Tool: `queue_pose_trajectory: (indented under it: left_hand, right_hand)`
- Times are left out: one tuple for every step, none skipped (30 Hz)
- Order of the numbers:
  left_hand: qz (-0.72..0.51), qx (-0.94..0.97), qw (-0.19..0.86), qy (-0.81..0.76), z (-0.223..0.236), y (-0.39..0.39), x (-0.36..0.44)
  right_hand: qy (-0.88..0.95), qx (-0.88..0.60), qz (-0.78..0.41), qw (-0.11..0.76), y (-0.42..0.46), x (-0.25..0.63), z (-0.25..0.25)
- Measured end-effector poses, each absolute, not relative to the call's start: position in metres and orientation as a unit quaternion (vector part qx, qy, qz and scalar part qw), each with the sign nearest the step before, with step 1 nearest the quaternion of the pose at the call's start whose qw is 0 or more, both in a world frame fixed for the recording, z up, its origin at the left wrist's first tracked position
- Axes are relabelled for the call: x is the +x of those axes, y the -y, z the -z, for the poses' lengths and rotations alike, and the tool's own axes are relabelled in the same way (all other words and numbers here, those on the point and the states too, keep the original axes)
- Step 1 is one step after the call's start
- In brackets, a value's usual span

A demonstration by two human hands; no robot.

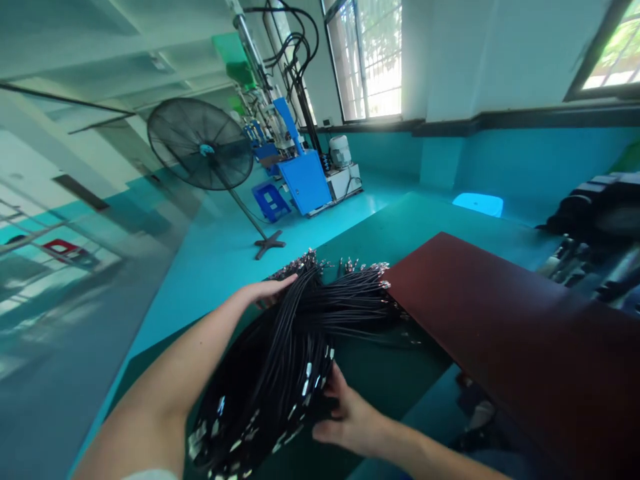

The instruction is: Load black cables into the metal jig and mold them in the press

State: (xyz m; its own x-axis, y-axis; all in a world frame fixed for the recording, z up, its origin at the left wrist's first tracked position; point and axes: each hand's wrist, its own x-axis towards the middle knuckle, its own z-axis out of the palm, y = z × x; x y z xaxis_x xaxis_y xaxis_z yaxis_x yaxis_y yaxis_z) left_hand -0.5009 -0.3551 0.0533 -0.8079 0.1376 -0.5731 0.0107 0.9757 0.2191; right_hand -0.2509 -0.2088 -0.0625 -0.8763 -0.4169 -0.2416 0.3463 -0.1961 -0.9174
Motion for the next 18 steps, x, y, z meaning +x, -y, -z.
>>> queue_pose_trajectory:
  left_hand:
    - [-0.079, 0.026, 0.297, -0.951, -0.063, 0.356, -0.496]
    - [-0.069, 0.030, 0.280, -0.957, -0.072, 0.356, -0.489]
    - [-0.073, 0.051, 0.263, -0.961, -0.080, 0.355, -0.480]
    - [-0.079, 0.084, 0.242, -0.963, -0.087, 0.353, -0.468]
    - [-0.075, 0.112, 0.225, -0.965, -0.093, 0.351, -0.456]
    - [-0.056, 0.129, 0.211, -0.967, -0.096, 0.348, -0.444]
    - [-0.023, 0.139, 0.196, -0.970, -0.098, 0.345, -0.433]
    - [0.009, 0.142, 0.183, -0.973, -0.099, 0.343, -0.424]
    - [0.030, 0.145, 0.180, -0.972, -0.099, 0.341, -0.418]
    - [0.036, 0.152, 0.187, -0.970, -0.099, 0.339, -0.415]
    - [0.033, 0.162, 0.199, -0.966, -0.099, 0.338, -0.414]
    - [0.026, 0.168, 0.213, -0.962, -0.100, 0.338, -0.414]
    - [0.020, 0.168, 0.223, -0.960, -0.102, 0.337, -0.416]
    - [0.018, 0.164, 0.227, -0.960, -0.104, 0.336, -0.419]
    - [0.019, 0.159, 0.222, -0.962, -0.105, 0.335, -0.421]
    - [0.021, 0.154, 0.207, -0.966, -0.107, 0.333, -0.423]
    - [0.022, 0.151, 0.188, -0.970, -0.109, 0.331, -0.424]
    - [0.016, 0.148, 0.169, -0.974, -0.111, 0.329, -0.425]
  right_hand:
    - [-0.640, -0.013, 0.726, 0.253, 0.202, -0.248, 0.062]
    - [-0.686, -0.003, 0.682, 0.253, 0.196, -0.245, 0.062]
    - [-0.720, -0.001, 0.646, 0.253, 0.190, -0.240, 0.061]
    - [-0.746, -0.008, 0.617, 0.250, 0.185, -0.234, 0.060]
    - [-0.767, -0.020, 0.592, 0.247, 0.181, -0.226, 0.058]
    - [-0.783, -0.036, 0.570, 0.247, 0.177, -0.219, 0.055]
    - [-0.794, -0.054, 0.552, 0.248, 0.173, -0.210, 0.051]
    - [-0.802, -0.075, 0.538, 0.250, 0.169, -0.201, 0.046]
    - [-0.807, -0.096, 0.525, 0.251, 0.165, -0.192, 0.041]
    - [-0.814, -0.112, 0.511, 0.252, 0.159, -0.182, 0.034]
    - [-0.822, -0.127, 0.495, 0.252, 0.152, -0.172, 0.028]
    - [-0.831, -0.137, 0.479, 0.248, 0.145, -0.162, 0.023]
    - [-0.842, -0.142, 0.462, 0.240, 0.137, -0.152, 0.018]
    - [-0.851, -0.144, 0.448, 0.232, 0.128, -0.143, 0.013]
    - [-0.859, -0.140, 0.437, 0.225, 0.119, -0.133, 0.010]
    - [-0.866, -0.133, 0.430, 0.219, 0.110, -0.124, 0.007]
    - [-0.871, -0.124, 0.425, 0.213, 0.102, -0.115, 0.004]
    - [-0.876, -0.113, 0.419, 0.209, 0.094, -0.107, 0.000]
